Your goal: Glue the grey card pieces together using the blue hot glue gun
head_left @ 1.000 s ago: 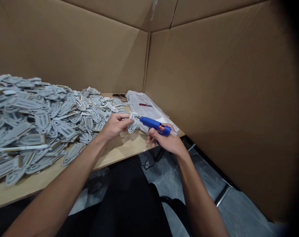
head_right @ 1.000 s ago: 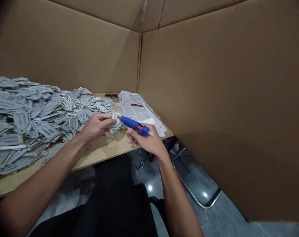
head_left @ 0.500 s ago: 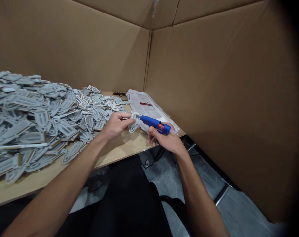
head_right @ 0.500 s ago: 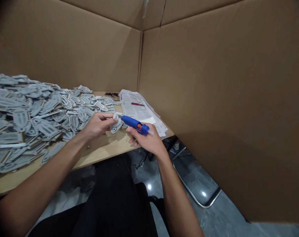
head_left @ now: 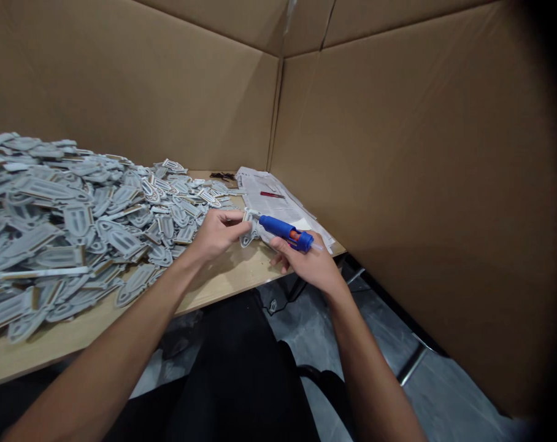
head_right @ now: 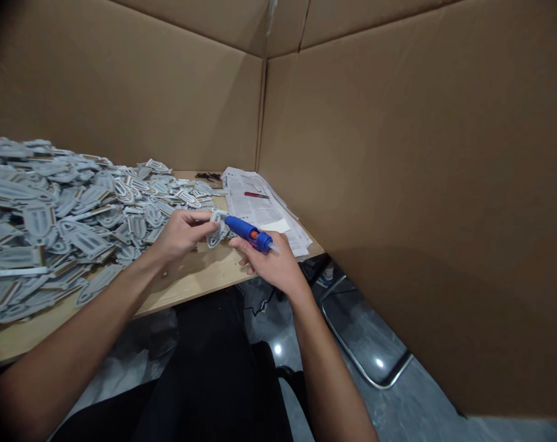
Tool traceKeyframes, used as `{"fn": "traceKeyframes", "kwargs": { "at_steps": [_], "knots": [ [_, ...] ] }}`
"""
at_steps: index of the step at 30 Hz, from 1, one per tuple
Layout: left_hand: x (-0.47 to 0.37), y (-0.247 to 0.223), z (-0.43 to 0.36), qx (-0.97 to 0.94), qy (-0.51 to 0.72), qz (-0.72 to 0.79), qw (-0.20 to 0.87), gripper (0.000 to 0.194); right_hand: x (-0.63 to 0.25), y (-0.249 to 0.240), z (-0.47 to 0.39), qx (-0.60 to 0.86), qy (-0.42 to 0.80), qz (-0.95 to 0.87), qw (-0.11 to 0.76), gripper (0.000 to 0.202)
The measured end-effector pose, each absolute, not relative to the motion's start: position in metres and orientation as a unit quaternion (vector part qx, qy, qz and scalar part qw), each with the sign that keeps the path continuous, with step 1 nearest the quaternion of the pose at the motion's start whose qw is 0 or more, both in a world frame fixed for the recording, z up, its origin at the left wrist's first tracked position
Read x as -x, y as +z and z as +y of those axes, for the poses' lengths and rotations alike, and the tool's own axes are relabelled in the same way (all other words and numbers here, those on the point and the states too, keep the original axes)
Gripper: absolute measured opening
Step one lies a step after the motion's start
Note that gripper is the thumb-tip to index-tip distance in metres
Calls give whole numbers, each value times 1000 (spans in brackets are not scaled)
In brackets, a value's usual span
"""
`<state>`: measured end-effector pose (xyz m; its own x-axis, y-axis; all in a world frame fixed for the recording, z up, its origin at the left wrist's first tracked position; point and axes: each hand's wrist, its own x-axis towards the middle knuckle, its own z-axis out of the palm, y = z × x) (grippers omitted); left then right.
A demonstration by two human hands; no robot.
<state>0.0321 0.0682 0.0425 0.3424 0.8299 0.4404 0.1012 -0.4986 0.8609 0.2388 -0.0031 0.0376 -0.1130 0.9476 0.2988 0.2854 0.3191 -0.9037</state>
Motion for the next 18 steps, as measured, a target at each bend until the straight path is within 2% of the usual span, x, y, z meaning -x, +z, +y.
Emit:
{"fn": "traceKeyframes", "kwargs": {
  "at_steps": [18],
  "knots": [
    [-31, 41, 69, -713, 470, 347, 387, 30, -239, 28, 3, 452, 364, -654, 485, 43]
  ]
}}
